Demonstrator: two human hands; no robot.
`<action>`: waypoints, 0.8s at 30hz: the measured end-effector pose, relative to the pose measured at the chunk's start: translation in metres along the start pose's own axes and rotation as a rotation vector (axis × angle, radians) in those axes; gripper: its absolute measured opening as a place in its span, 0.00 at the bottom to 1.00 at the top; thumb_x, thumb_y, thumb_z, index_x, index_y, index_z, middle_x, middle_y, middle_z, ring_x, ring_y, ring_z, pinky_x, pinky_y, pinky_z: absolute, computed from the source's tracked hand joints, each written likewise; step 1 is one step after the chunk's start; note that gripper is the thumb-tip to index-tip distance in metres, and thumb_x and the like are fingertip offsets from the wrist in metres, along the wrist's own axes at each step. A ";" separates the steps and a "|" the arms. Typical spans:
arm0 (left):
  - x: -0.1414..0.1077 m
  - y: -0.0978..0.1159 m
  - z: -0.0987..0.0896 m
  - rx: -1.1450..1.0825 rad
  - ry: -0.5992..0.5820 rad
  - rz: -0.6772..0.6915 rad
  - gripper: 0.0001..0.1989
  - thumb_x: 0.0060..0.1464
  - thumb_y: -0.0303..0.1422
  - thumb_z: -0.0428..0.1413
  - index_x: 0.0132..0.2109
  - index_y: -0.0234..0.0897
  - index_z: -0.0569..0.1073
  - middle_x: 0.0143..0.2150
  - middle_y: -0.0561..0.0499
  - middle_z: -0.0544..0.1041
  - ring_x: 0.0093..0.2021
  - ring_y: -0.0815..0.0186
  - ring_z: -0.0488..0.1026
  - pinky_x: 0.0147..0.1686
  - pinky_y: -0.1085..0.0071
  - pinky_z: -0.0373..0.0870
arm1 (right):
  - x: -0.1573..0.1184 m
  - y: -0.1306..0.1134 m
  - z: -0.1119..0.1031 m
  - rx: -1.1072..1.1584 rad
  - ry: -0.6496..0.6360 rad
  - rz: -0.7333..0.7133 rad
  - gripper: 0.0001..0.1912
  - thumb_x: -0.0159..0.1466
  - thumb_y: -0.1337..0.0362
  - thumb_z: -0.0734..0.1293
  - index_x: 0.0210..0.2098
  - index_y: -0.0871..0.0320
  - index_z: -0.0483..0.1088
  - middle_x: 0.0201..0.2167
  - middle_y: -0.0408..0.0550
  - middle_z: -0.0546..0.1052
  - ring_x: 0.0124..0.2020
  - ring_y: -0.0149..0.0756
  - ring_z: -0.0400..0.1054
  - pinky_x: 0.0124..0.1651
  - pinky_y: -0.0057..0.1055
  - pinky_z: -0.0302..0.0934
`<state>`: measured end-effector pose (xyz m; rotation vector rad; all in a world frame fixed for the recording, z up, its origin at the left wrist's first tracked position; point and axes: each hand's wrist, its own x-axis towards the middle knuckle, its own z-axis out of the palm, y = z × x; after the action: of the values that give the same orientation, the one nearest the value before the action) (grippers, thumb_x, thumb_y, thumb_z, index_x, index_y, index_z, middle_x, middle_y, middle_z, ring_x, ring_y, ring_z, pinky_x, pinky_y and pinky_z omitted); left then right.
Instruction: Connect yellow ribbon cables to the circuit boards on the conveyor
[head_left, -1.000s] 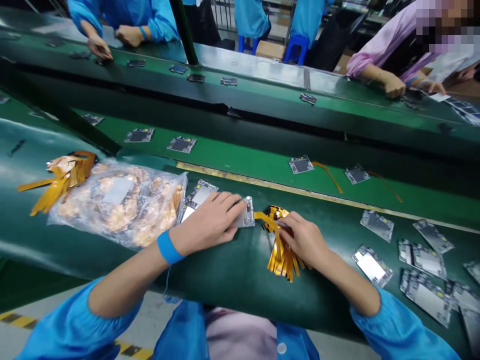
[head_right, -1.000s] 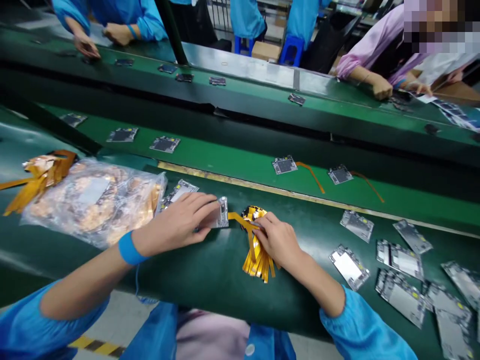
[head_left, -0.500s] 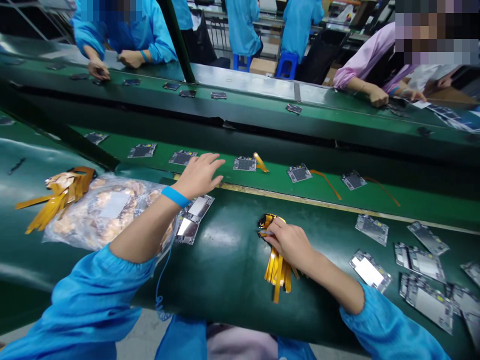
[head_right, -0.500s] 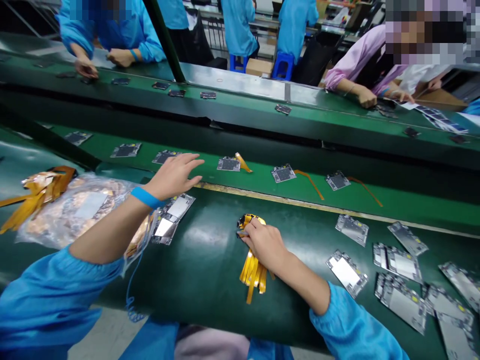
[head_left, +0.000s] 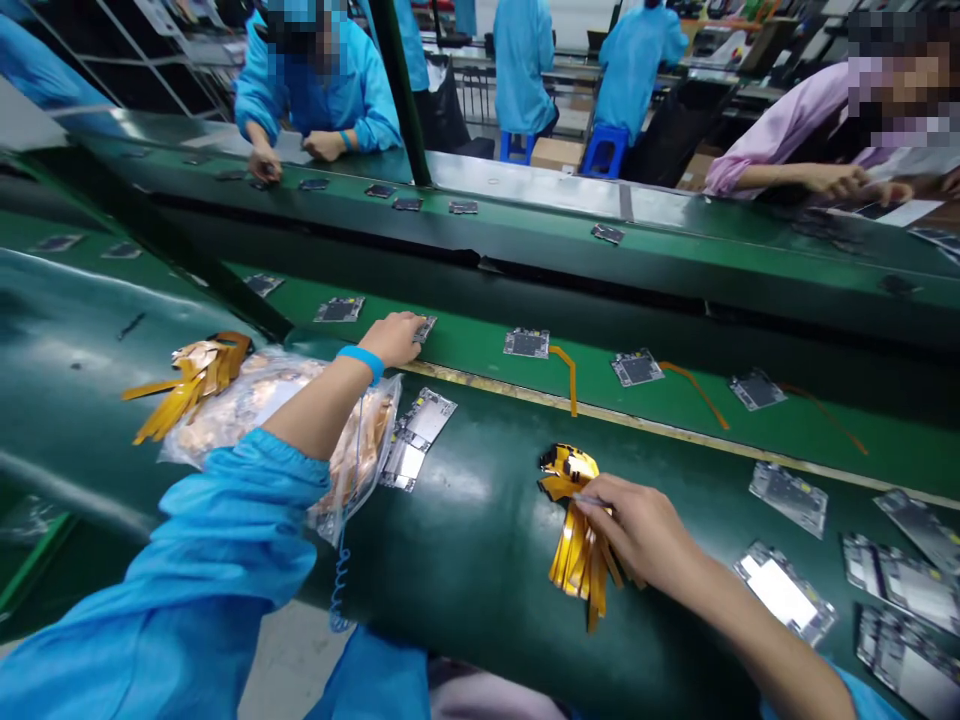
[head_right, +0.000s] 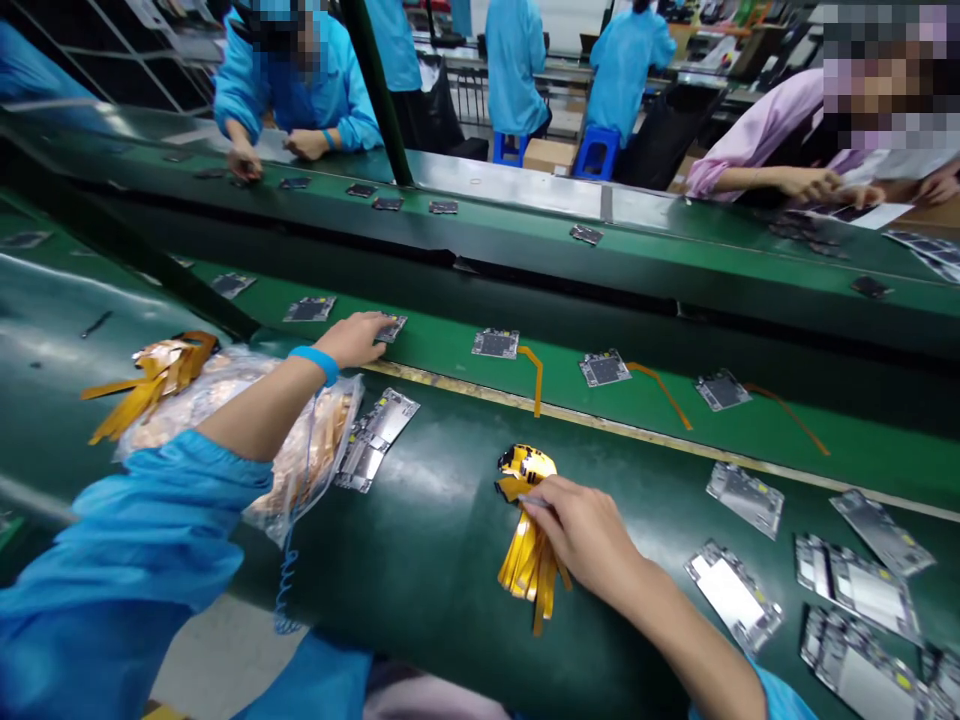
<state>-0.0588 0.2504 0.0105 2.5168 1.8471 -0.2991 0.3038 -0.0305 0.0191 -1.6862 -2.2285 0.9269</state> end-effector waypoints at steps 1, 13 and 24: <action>0.005 -0.001 0.002 0.007 -0.023 -0.005 0.33 0.58 0.30 0.52 0.70 0.36 0.63 0.71 0.40 0.65 0.68 0.50 0.64 0.63 0.60 0.66 | -0.004 -0.001 -0.003 0.024 0.004 0.007 0.17 0.76 0.56 0.57 0.37 0.53 0.72 0.37 0.46 0.78 0.37 0.37 0.73 0.39 0.31 0.59; 0.036 -0.020 0.007 0.095 -0.096 0.148 0.40 0.47 0.31 0.58 0.69 0.38 0.65 0.60 0.35 0.71 0.54 0.47 0.74 0.52 0.57 0.70 | -0.026 -0.010 -0.013 0.379 -0.029 0.128 0.24 0.73 0.45 0.58 0.30 0.55 0.67 0.27 0.45 0.71 0.28 0.34 0.64 0.32 0.29 0.58; -0.052 0.043 -0.035 -0.096 0.156 0.524 0.38 0.51 0.36 0.57 0.69 0.36 0.62 0.52 0.39 0.71 0.50 0.50 0.69 0.49 0.59 0.68 | -0.004 -0.019 0.009 0.590 -0.101 0.153 0.22 0.68 0.45 0.64 0.34 0.59 0.73 0.29 0.45 0.75 0.31 0.33 0.66 0.35 0.28 0.61</action>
<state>-0.0280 0.1925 0.0480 2.8902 1.1274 -0.0039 0.2852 -0.0402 0.0238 -1.5542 -1.6465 1.5466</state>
